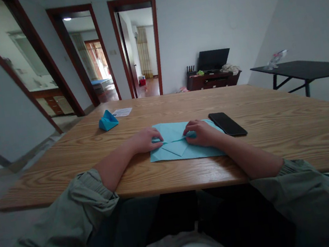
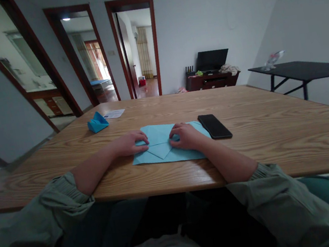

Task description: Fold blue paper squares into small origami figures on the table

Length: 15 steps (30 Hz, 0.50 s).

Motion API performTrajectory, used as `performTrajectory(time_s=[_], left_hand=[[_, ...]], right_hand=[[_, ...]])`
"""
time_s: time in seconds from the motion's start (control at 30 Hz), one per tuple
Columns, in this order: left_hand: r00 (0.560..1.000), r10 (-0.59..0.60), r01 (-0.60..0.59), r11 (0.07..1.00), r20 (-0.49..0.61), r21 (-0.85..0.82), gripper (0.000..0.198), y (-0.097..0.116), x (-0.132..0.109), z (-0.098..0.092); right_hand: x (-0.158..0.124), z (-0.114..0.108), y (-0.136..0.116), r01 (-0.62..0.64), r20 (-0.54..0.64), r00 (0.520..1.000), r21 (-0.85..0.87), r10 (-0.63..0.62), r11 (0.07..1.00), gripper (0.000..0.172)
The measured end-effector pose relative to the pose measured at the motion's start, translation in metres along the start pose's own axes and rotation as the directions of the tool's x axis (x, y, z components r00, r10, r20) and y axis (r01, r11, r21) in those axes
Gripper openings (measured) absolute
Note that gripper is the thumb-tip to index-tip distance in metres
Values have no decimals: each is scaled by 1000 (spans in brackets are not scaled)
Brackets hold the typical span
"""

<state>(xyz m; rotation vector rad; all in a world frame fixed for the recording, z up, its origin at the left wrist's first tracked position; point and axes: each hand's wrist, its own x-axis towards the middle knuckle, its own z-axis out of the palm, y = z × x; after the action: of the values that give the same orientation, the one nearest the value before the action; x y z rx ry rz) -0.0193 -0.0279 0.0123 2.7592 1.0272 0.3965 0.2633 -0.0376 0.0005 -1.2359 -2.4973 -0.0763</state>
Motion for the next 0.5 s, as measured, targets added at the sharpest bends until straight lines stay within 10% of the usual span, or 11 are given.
performTrajectory(time_s=[0.5], left_hand=[[905,-391,403,914,168,-39,58,-9,13,-6]], right_hand=[[6,0,1,-217,108,973,119,205,969,49]])
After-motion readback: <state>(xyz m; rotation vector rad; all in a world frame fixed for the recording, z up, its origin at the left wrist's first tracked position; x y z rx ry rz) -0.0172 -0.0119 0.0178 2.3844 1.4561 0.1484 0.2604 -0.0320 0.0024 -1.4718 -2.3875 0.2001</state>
